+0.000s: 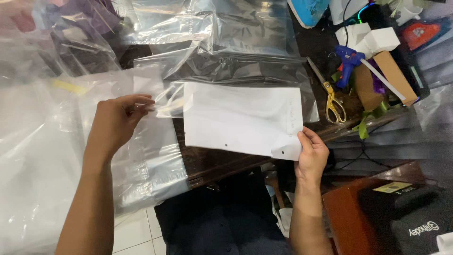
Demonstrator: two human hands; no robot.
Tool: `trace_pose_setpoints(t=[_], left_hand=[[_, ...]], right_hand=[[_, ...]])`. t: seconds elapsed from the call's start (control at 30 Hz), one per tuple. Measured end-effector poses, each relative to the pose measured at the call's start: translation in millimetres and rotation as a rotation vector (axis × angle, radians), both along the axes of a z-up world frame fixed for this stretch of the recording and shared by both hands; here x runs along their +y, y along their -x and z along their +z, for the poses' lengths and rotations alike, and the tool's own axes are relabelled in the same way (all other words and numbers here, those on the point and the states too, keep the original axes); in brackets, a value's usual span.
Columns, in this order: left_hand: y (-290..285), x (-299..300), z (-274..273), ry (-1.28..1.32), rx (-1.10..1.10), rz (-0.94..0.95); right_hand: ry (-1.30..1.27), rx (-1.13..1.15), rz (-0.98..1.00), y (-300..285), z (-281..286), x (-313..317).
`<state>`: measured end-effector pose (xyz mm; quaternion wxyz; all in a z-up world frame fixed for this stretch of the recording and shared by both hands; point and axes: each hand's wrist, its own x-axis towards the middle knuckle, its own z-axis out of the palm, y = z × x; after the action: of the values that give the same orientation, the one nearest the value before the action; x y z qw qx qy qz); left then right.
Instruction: The person handles a green ribbon and a sheet of white paper on a table. They use scissors to cut the ribbon into smaller pieces and then use a hot glue gun to apply adhesive to the paper.
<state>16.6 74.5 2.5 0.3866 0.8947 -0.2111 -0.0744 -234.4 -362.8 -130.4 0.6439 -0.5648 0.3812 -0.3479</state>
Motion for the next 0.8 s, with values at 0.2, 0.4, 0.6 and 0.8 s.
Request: trace_pose_setpoints(t=[0.2, 0.4, 0.6, 0.8], left_hand=[[13.2, -1.3, 3.5, 0.182, 0.119, -0.002], [12.9, -2.9, 22.5, 0.097, 0.301, -0.100], [7.7, -9.6, 36.5, -0.008, 0.410, -0.048], [1.8, -35.6, -20.5, 0.076, 0.289, 0.128]], right_hand=[[0.062, 0.006, -0.013, 0.3, -1.9, -10.3], [0.031, -0.015, 0.026, -8.1, -8.5, -1.7], [0.036, 0.063, 0.140, -21.3, -0.7, 21.1], [0.157, 0.110, 0.158, -41.1, 41.3, 27.2]])
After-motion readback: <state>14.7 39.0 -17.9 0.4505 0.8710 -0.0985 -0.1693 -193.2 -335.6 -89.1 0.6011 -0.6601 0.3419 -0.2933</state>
